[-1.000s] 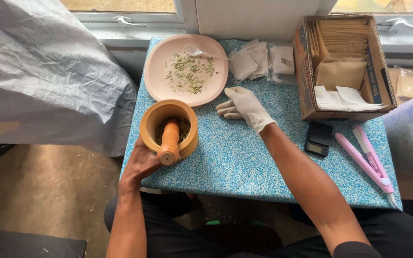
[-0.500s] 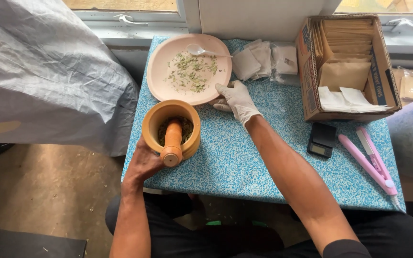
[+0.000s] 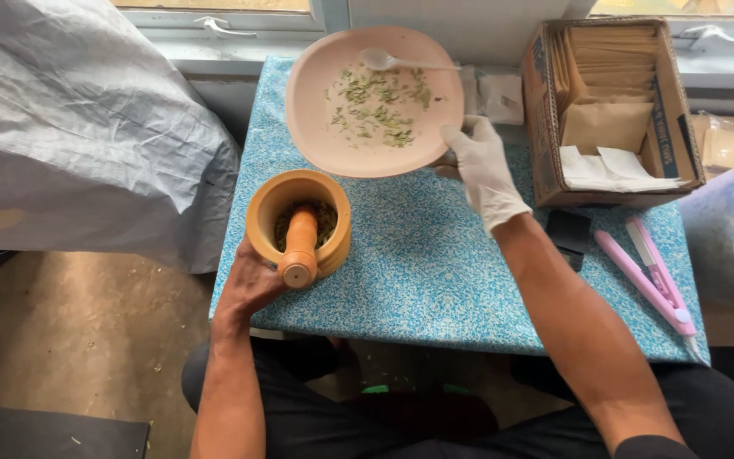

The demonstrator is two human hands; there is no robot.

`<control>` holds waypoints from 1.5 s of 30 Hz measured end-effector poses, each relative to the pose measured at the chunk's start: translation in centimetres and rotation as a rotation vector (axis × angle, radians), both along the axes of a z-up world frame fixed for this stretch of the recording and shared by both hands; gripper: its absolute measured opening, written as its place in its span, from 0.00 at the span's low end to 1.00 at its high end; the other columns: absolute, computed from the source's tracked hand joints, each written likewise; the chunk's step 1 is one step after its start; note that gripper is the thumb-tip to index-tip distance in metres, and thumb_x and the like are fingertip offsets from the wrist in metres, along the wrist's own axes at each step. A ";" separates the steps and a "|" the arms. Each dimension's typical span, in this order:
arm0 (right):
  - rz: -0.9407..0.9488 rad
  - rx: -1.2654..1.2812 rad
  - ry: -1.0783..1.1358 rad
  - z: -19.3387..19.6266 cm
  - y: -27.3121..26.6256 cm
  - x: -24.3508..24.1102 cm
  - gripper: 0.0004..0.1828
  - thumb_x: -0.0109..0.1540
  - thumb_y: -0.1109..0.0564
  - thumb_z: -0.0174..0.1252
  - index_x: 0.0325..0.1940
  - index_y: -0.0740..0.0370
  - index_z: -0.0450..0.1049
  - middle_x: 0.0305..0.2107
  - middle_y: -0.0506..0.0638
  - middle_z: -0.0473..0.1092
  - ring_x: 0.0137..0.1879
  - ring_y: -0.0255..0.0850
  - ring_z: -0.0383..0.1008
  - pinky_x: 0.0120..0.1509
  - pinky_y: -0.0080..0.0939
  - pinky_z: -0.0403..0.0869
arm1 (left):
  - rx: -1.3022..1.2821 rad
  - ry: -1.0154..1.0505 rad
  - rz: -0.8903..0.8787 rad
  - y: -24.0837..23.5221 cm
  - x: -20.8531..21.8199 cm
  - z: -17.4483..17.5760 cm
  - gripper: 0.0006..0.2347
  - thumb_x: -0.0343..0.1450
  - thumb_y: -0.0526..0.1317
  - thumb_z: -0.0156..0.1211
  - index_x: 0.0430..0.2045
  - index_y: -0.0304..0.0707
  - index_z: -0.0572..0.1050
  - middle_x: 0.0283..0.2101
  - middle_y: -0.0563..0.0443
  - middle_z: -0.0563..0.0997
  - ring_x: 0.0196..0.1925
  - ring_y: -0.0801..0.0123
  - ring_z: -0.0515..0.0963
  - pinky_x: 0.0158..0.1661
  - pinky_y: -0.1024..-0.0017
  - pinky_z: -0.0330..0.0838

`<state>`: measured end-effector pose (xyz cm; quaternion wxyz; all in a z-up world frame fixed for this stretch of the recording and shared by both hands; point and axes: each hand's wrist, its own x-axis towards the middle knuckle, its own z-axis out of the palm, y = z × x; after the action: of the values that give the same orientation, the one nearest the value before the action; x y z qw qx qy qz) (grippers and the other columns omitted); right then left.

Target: The person uses a wooden pestle to grind dried green herbs inside a mortar. After grinding, they use a white plastic spoon to scoop the crushed herbs from the mortar onto a pink plate.

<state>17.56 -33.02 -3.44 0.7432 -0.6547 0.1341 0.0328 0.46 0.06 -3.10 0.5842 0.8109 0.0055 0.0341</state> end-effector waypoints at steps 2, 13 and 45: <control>-0.011 -0.034 0.006 0.3 -2.2 -1.6 0.24 0.69 0.49 0.64 0.66 0.62 0.70 0.39 0.55 0.76 0.35 0.49 0.89 0.38 0.42 0.93 | 0.009 0.008 -0.007 -0.1 -0.2 0.1 0.40 0.56 0.45 0.85 0.64 0.32 0.72 0.53 0.32 0.86 0.58 0.43 0.86 0.61 0.38 0.80; -0.060 -0.106 0.141 -0.7 -10.5 -13.5 0.25 0.72 0.50 0.63 0.69 0.65 0.69 0.36 0.59 0.77 0.34 0.50 0.85 0.38 0.46 0.89 | -0.059 0.012 -0.090 0.1 -0.2 1.2 0.44 0.52 0.49 0.90 0.64 0.37 0.72 0.55 0.37 0.85 0.59 0.52 0.86 0.63 0.50 0.81; 0.203 -0.452 0.464 3.2 -14.5 -20.9 0.25 0.74 0.54 0.57 0.76 0.61 0.75 0.31 0.67 0.82 0.31 0.54 0.83 0.40 0.48 0.82 | 0.088 -0.089 -0.169 -0.4 0.7 0.2 0.41 0.59 0.46 0.84 0.68 0.35 0.69 0.66 0.41 0.79 0.68 0.52 0.81 0.67 0.52 0.78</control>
<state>-3.39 -47.48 -0.28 0.5217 -0.7880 0.2378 0.2241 1.18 -0.32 -2.92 0.5486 0.8309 -0.0904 0.0212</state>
